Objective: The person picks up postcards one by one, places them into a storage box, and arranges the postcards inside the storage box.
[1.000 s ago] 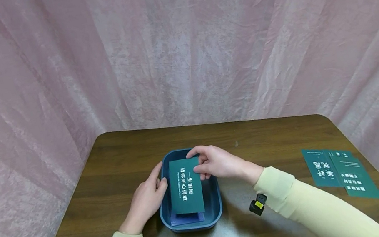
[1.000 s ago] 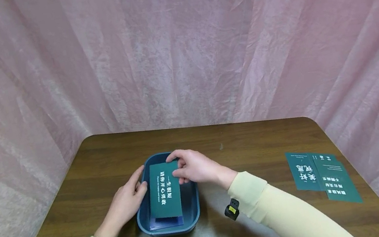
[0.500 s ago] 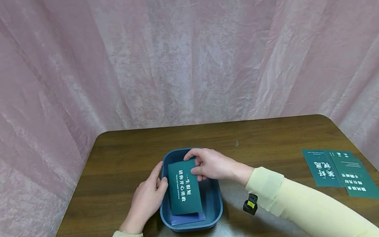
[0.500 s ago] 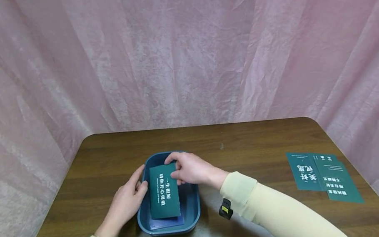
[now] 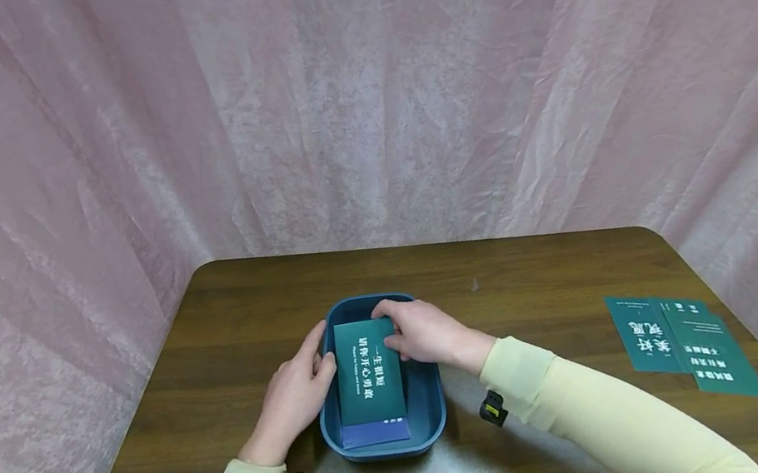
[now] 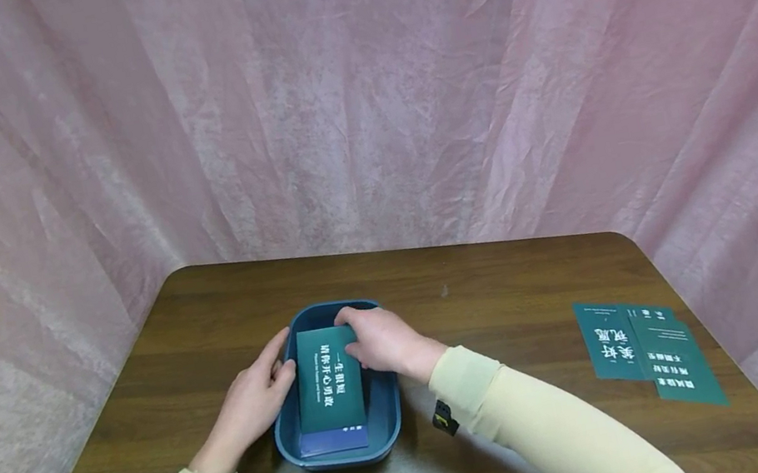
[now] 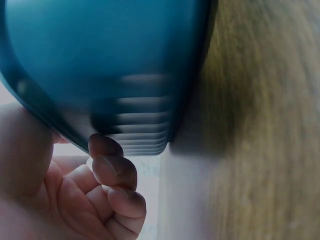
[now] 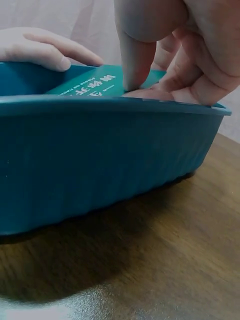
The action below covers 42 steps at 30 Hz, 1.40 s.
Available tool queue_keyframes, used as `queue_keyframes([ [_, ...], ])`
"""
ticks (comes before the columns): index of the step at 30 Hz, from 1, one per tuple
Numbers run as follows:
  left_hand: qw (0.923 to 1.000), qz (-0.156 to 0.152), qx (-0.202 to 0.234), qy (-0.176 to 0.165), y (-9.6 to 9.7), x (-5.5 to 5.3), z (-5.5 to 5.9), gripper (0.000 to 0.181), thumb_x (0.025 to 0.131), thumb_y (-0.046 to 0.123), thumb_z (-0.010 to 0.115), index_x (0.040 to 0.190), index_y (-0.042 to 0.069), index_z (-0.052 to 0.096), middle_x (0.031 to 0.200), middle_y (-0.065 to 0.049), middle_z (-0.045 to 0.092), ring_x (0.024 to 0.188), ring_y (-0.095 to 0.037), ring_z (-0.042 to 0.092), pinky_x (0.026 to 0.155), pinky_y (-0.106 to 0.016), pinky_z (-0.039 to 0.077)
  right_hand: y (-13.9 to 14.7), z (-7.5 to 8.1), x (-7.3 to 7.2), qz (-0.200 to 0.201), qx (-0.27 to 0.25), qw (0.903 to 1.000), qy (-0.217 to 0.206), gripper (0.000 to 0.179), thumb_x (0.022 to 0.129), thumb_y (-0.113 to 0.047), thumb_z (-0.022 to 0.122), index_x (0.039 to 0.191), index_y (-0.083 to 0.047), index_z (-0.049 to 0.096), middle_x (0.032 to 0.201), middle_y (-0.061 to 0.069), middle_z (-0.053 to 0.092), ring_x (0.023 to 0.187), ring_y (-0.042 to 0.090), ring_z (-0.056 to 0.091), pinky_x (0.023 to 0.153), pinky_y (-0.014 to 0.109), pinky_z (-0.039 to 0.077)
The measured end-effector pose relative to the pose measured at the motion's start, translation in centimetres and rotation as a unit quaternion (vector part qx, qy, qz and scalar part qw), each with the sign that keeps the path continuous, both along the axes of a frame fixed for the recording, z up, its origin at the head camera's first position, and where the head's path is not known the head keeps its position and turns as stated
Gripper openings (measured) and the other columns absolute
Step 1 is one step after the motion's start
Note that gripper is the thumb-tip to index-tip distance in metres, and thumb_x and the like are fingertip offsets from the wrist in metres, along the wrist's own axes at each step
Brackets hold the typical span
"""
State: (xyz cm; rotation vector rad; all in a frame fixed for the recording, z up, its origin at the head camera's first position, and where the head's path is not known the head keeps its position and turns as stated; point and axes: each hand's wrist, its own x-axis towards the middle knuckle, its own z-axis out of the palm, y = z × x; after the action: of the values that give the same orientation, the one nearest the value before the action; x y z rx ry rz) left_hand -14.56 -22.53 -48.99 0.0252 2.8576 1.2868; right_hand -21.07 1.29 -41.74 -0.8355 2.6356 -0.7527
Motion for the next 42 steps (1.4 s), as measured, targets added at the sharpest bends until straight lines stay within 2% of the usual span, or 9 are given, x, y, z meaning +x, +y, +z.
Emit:
queue_keyframes([
  [2, 1.0000, 0.000, 0.001, -0.002, 0.0, 0.0, 0.0, 0.063, 0.114, 0.025, 0.056, 0.173, 0.016, 0.036, 0.078, -0.003, 0.057, 0.063, -0.022, 0.056, 0.059, -0.038, 0.045, -0.2, -0.1, 0.1, 0.001, 0.025, 0.9995, 0.018, 0.041, 0.107, -0.010, 0.073, 0.147, -0.003, 0.062, 0.084, 0.005, 0.070, 0.068, 0.012, 0.068, 0.068, 0.032, 0.059],
  [5, 1.0000, 0.000, 0.002, -0.005, -0.1, 0.0, 0.0, 0.063, 0.114, 0.026, 0.056, 0.173, 0.016, 0.036, 0.079, -0.003, 0.057, 0.064, -0.022, 0.057, 0.060, -0.038, 0.045, -0.7, -0.3, 0.2, 0.004, 0.060, 0.9970, 0.048, 0.040, 0.107, -0.012, 0.074, 0.144, -0.003, 0.064, 0.106, 0.011, 0.078, 0.083, 0.017, 0.073, 0.081, 0.039, 0.064],
  [7, 1.0000, -0.001, 0.002, -0.006, -0.1, 0.0, 0.0, 0.063, 0.114, 0.026, 0.056, 0.173, 0.017, 0.036, 0.079, -0.003, 0.057, 0.064, -0.022, 0.057, 0.061, -0.038, 0.045, -1.0, -0.3, 0.3, 0.005, 0.082, 0.9946, 0.064, 0.039, 0.106, -0.013, 0.074, 0.143, -0.003, 0.066, 0.119, 0.013, 0.078, 0.095, 0.021, 0.074, 0.091, 0.042, 0.063],
  [9, 1.0000, -0.002, 0.000, -0.007, -0.1, -0.1, 0.0, 0.063, 0.114, 0.026, 0.056, 0.173, 0.017, 0.036, 0.080, -0.003, 0.058, 0.065, -0.021, 0.057, 0.061, -0.038, 0.045, -1.3, -0.4, 0.3, 0.008, 0.099, 0.9926, 0.070, 0.038, 0.106, -0.013, 0.075, 0.141, -0.003, 0.067, 0.126, 0.015, 0.077, 0.103, 0.023, 0.075, 0.096, 0.044, 0.062],
  [15, 1.0000, -0.001, -0.005, -0.006, -0.1, -0.1, 0.0, 0.062, 0.114, 0.025, 0.056, 0.173, 0.017, 0.037, 0.081, -0.003, 0.058, 0.066, -0.021, 0.057, 0.062, -0.038, 0.045, -1.9, -0.9, 0.4, 0.018, 0.146, 0.9874, 0.059, 0.035, 0.106, -0.012, 0.074, 0.139, -0.003, 0.070, 0.124, 0.014, 0.077, 0.097, 0.020, 0.072, 0.095, 0.043, 0.062],
  [24, 1.0000, -0.002, -0.006, 0.000, 0.0, -0.1, 0.0, 0.062, 0.114, 0.024, 0.057, 0.173, 0.017, 0.038, 0.078, -0.002, 0.058, 0.063, -0.021, 0.056, 0.060, -0.037, 0.045, -2.6, -1.9, 0.6, 0.034, 0.192, 0.9777, 0.078, 0.019, 0.104, -0.012, 0.075, 0.122, -0.005, 0.076, 0.102, 0.008, 0.077, 0.082, 0.018, 0.064, 0.086, 0.038, 0.061],
  [36, 1.0000, -0.002, -0.007, 0.001, 0.1, 0.0, 0.2, 0.062, 0.114, 0.024, 0.058, 0.172, 0.017, 0.038, 0.078, -0.002, 0.058, 0.063, -0.021, 0.057, 0.060, -0.037, 0.046, -2.7, -2.2, 0.7, 0.033, 0.194, 0.9760, 0.094, 0.021, 0.104, -0.013, 0.076, 0.123, -0.003, 0.073, 0.101, 0.010, 0.077, 0.078, 0.018, 0.067, 0.084, 0.037, 0.064],
  [38, 1.0000, -0.001, -0.007, 0.000, 0.1, 0.0, 0.2, 0.062, 0.114, 0.024, 0.057, 0.172, 0.017, 0.038, 0.078, -0.002, 0.058, 0.063, -0.021, 0.056, 0.060, -0.037, 0.045, -2.7, -2.2, 0.7, 0.029, 0.193, 0.9769, 0.088, 0.022, 0.105, -0.012, 0.075, 0.124, -0.003, 0.073, 0.101, 0.010, 0.077, 0.078, 0.018, 0.067, 0.083, 0.037, 0.064],
  [42, 1.0000, -0.001, -0.007, -0.001, 0.2, 0.1, 0.3, 0.062, 0.114, 0.024, 0.057, 0.172, 0.017, 0.038, 0.078, -0.002, 0.058, 0.062, -0.021, 0.056, 0.060, -0.037, 0.045, -2.6, -2.1, 0.7, 0.017, 0.181, 0.9790, 0.091, 0.035, 0.105, -0.016, 0.076, 0.137, -0.002, 0.071, 0.125, 0.019, 0.072, 0.091, 0.024, 0.072, 0.090, 0.043, 0.065],
])
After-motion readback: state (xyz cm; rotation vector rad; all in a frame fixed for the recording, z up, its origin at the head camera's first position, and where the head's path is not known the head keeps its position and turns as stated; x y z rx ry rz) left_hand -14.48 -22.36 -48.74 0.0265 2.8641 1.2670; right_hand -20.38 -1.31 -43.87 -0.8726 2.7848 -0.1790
